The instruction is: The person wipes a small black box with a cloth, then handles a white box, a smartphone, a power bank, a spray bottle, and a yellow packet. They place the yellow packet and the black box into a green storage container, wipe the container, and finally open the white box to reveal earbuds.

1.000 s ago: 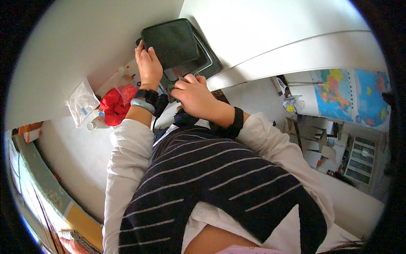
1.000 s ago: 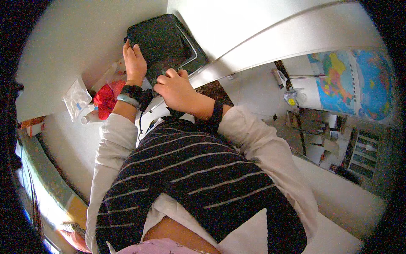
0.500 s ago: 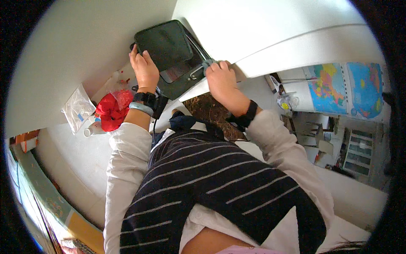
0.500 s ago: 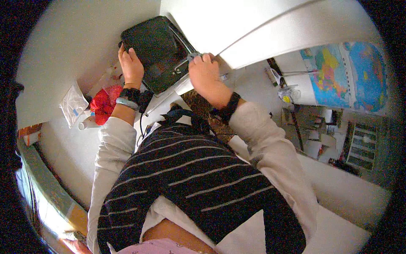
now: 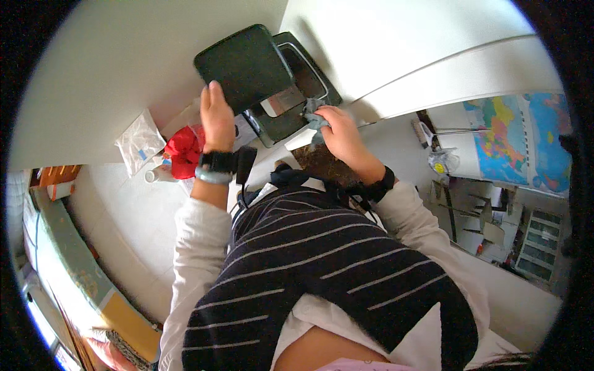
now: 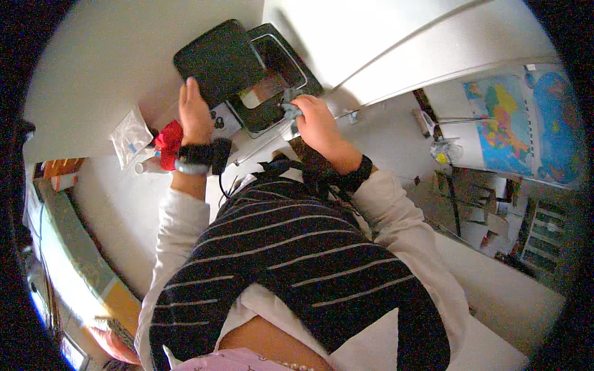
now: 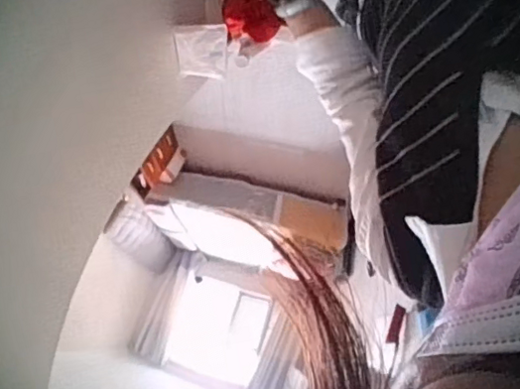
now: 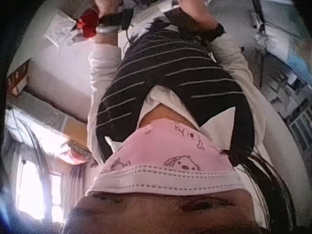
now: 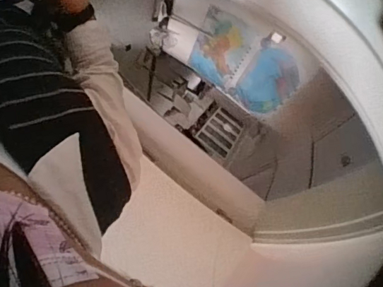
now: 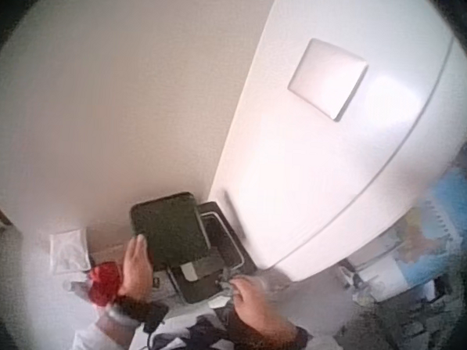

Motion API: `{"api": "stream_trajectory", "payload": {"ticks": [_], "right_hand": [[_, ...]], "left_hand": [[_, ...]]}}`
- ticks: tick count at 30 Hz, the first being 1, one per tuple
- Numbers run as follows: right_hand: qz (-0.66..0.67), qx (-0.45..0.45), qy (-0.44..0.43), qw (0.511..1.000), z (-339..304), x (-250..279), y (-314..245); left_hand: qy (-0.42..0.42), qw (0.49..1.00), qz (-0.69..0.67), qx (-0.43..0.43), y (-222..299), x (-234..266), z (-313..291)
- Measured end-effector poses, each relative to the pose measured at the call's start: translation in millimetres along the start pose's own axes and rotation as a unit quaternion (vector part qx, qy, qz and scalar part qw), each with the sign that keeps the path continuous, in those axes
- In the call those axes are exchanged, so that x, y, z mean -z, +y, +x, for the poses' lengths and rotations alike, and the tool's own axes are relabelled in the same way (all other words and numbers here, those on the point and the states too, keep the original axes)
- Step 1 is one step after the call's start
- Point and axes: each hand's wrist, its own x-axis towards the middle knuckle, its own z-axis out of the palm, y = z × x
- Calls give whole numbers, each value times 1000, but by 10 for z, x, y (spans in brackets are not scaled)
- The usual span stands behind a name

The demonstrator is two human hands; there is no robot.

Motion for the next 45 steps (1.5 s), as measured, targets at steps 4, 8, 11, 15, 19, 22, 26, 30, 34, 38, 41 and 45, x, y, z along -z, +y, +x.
{"api": "stream_trajectory", "payload": {"ticks": [4,8,11,15,19,22,26,30,34,38,41,45], "right_hand": [[-50,29,23,998,-73,-108,-25],[-61,42,26,997,-94,-97,-45],[-41,45,16,998,-85,-45,-58],[21,49,15,998,-102,38,-80],[148,0,-11,989,-152,117,-48],[120,-75,-8,990,-194,164,38],[125,-141,46,981,-306,199,193],[151,-165,23,974,-480,223,333],[182,-239,17,954,-576,252,384],[156,-189,60,968,-508,334,293],[147,-88,79,982,-247,378,160],[44,74,159,983,519,232,11]], "left_hand": [[103,985,-32,137,220,540,-362],[135,961,221,98,-2,831,-546],[83,960,245,110,-231,911,-522],[26,940,325,95,-182,821,-552],[-5,852,501,-151,165,404,-654],[-135,862,395,-287,348,-108,-627],[-305,842,345,-282,407,-862,-552],[-290,737,526,-310,468,-1344,-474],[-296,700,587,-279,591,-1492,-550],[-175,886,340,-263,652,-1286,-697],[-150,849,360,-357,614,-963,-711],[-129,873,388,-265,548,-611,-877]]}}
